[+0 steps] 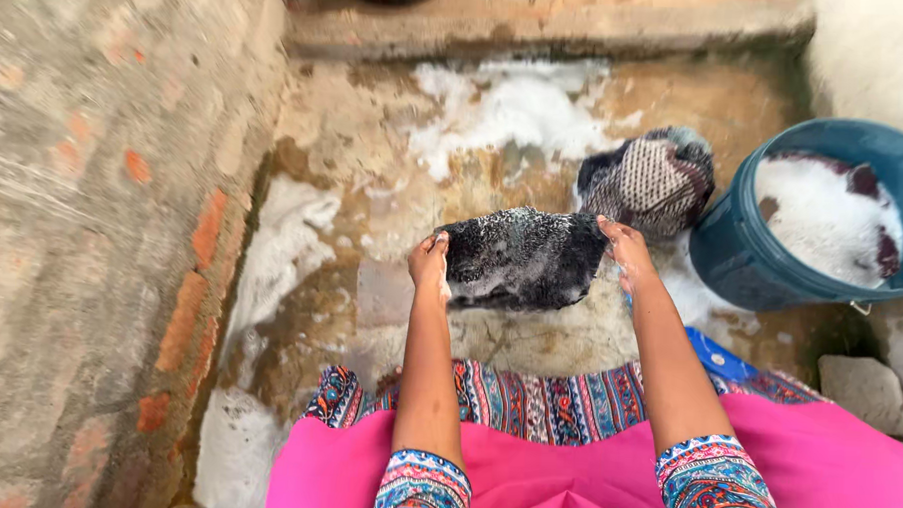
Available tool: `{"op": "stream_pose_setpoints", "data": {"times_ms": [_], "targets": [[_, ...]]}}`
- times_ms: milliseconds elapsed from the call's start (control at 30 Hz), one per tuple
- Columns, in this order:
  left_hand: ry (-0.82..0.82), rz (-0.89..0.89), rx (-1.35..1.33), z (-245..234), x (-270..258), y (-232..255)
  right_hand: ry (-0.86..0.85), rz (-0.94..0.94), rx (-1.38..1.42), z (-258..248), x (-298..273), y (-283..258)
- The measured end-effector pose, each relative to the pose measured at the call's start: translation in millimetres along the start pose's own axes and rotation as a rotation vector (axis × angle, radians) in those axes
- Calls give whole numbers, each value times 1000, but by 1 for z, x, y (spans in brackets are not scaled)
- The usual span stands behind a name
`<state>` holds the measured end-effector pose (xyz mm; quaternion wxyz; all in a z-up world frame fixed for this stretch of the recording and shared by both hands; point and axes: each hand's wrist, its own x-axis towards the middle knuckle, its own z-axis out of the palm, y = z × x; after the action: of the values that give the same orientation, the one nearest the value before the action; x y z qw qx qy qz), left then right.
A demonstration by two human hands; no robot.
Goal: The person washes a dark floor mat and a patterned garment by hand on a concrete floor using a blue brush and soapy water from a bucket.
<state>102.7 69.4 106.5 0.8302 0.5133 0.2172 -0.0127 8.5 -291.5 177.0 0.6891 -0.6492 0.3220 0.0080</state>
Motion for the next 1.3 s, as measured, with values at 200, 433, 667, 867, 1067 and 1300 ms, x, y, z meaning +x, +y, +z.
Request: {"op": "stream_pose_setpoints", "data": {"times_ms": [200, 433, 667, 867, 1067, 1300], "targets": [[73, 121, -365, 9, -44, 42, 52, -47, -12, 0, -20, -45], [205, -248, 558, -87, -131, -42, 107, -147, -139, -34, -62, 89], [70, -279, 316, -102, -137, -63, 176, -62, -273, -75, -87, 124], [-54, -182, 263, -80, -129, -63, 216, -200, -472, -87, -79, 132], [50, -307, 473, -94, -120, -99, 251, -302, -745, -95, -52, 151], [6, 94, 1175, -82, -118, -108, 218, -169, -1241, -76, -36, 158]]}}
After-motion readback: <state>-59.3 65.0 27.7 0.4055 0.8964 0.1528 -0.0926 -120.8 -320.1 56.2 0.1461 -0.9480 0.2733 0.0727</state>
